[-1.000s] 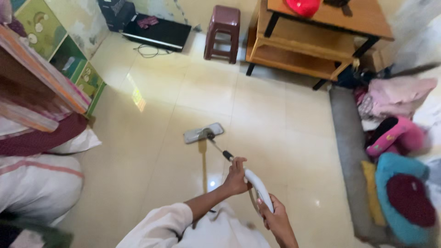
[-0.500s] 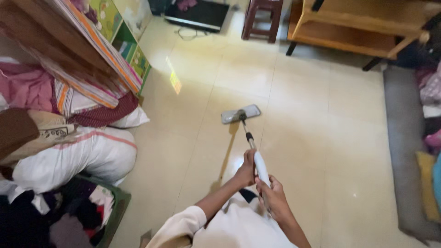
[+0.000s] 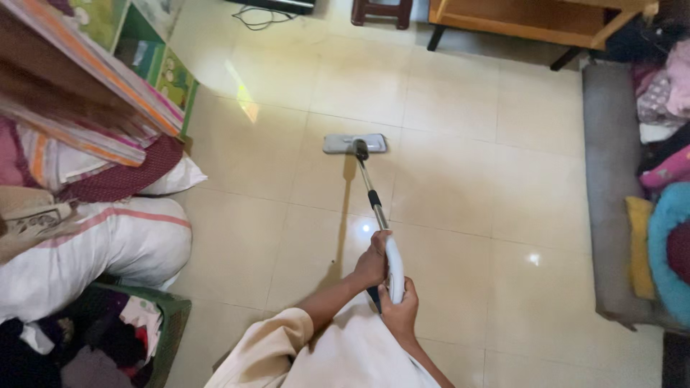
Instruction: The person cleans the floor using a spray mop, moving it back and forth across the tiles throughout the room.
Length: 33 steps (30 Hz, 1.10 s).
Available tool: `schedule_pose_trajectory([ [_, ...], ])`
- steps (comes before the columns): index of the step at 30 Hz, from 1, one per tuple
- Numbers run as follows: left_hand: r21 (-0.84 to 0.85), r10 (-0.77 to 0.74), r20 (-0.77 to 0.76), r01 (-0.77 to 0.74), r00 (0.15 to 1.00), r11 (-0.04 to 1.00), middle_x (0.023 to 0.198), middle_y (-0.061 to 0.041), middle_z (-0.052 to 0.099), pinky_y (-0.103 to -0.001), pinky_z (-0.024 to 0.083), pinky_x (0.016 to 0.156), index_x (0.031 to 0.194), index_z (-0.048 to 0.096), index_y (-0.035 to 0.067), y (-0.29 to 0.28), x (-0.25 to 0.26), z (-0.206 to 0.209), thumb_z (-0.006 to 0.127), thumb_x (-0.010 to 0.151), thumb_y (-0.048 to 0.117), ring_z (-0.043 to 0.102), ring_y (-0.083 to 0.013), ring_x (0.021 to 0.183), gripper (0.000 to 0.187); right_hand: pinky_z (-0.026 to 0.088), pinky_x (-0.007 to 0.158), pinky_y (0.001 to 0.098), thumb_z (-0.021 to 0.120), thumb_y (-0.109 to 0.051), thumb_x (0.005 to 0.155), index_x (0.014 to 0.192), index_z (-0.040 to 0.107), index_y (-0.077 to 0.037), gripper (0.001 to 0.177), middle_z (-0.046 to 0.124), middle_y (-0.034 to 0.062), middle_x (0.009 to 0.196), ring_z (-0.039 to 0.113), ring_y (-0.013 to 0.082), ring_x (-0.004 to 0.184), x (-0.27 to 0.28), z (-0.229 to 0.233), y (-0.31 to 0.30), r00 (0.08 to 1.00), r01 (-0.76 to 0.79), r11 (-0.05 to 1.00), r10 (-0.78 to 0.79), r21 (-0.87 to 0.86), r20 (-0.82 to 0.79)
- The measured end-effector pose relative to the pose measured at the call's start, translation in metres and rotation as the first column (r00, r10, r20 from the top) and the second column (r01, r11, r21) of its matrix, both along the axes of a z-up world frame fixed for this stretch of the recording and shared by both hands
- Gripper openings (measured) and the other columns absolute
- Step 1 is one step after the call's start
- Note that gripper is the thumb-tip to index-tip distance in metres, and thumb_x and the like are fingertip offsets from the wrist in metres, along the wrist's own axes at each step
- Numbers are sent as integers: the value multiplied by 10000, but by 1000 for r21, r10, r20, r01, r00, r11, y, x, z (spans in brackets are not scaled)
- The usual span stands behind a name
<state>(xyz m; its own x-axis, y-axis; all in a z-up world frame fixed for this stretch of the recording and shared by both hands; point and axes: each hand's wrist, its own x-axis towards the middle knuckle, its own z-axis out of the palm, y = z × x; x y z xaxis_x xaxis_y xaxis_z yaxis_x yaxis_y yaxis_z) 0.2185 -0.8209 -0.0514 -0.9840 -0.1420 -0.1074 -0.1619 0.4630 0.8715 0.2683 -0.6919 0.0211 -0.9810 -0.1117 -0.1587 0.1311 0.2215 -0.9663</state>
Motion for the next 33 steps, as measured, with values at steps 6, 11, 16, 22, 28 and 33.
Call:
schedule_pose_trajectory([
  [6,-29,-20,49,22,999,999,1421,-251,413,-602,514,772,1496,143,218,-2,-36,-21,658,803,18,638,-517,945,886,497,627,308,751,-82,854,1036,633,-4,231,651,76,802,581,132,688,-32,-18,-2,995,76,997,-77,24,62],
  [11,-82,-15,82,21,997,996,1388,-266,420,-608,513,758,1486,130,216,-9,-72,-38,701,789,53,642,-520,942,916,516,630,357,743,-134,837,1005,647,-32,219,666,99,750,597,182,657,-75,-21,-9,997,33,982,-45,188,63],
  [16,-106,22,41,-18,999,994,1363,-320,446,-599,520,784,1499,68,210,-21,-116,-53,711,799,89,616,-545,978,959,525,635,364,749,-165,833,988,661,-35,221,678,114,744,620,194,649,-125,-25,-18,998,-24,972,11,233,56],
  [22,-106,135,152,-119,979,987,1308,-288,531,-570,516,878,1607,98,208,-48,-159,-56,643,859,109,607,-503,1081,930,536,655,368,742,-132,791,1017,671,-41,254,712,129,782,667,204,682,-200,-43,-42,987,-158,963,155,218,32],
  [28,-32,344,-3,-344,939,939,1396,-282,498,-482,487,1004,1507,322,89,-103,-161,-56,637,919,104,546,-434,1263,668,542,630,388,762,-142,787,1020,666,-18,282,712,160,749,681,247,643,-263,-49,-90,974,-224,947,212,231,73],
  [33,53,516,60,-519,855,853,1389,-219,523,-411,551,941,1440,401,68,-136,-210,-87,629,921,129,629,-351,1145,571,573,672,370,717,-145,816,1024,694,-12,248,759,134,794,724,211,692,-298,-57,-134,971,-238,965,237,105,27],
])
